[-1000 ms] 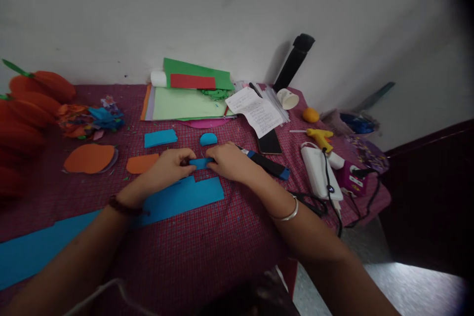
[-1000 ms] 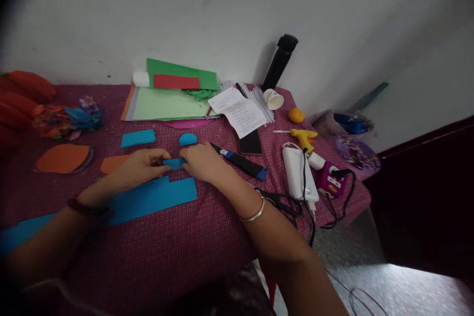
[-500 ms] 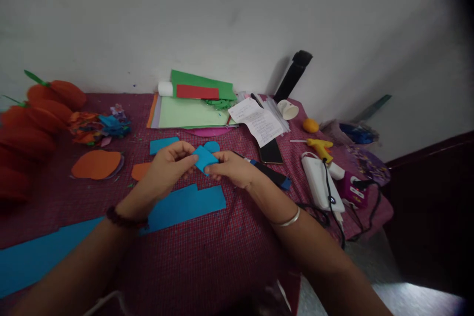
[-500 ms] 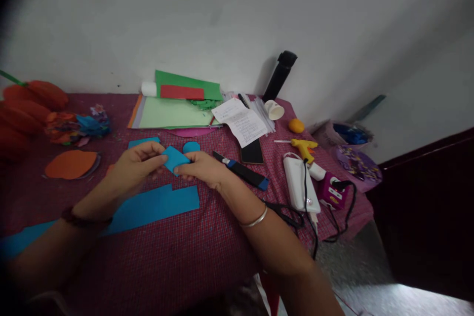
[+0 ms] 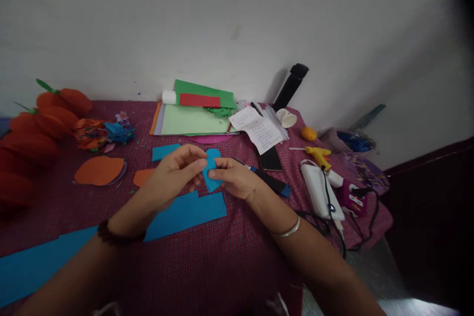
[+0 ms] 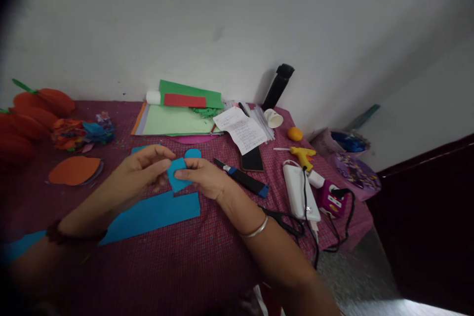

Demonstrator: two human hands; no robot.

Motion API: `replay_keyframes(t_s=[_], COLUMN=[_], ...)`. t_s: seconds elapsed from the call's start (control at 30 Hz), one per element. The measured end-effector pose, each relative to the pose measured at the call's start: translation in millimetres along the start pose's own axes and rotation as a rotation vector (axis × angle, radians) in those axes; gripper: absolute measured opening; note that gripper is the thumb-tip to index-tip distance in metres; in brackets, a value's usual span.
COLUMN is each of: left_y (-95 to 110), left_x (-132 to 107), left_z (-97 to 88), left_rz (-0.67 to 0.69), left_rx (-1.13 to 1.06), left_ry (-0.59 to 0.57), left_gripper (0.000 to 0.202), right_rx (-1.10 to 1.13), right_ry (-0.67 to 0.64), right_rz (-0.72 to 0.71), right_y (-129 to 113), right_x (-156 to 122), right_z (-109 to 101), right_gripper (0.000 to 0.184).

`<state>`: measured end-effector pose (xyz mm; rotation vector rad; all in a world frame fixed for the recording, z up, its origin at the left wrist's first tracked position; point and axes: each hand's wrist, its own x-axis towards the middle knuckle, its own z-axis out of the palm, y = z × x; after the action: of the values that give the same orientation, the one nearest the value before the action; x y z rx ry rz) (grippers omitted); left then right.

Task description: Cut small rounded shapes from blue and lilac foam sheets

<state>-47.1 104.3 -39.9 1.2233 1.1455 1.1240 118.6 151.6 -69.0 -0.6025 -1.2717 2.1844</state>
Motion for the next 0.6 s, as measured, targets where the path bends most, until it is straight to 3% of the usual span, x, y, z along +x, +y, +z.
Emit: replay_keyframes(t_s=[0.1,0.23,0.37,0.47,0.6], left_y=[3,7,10,10,10], left_x=[-6,-16,-24,-24,-20], left_z=[6.2,19.3,29.3,30.2,25.5], left_rz=[0.050,0.248,0.391,0.397,0.303], left_rx=[0.003,0.429,0.710,0.693,0.471], left_ry=[0.005,0.103,0.195,0.238,0.257], left_gripper=[0.025,0.022,0.028,0.031,0.036], right_rx=[0.081,0.153,0.225,0.266,0.238], right_ry=[0.115,0.254,0.309,0.339,0.354], right_rz=[-0.134,-0.308,-0.368,-0.390,-0.412], right_y=[-3,-9,-11,-11,-8], right_x=[0,-1,-5,-7,-8], right_z=[8,20,30,34,35], right_gripper=[0.028,0.028,0.027,0.026,0.024])
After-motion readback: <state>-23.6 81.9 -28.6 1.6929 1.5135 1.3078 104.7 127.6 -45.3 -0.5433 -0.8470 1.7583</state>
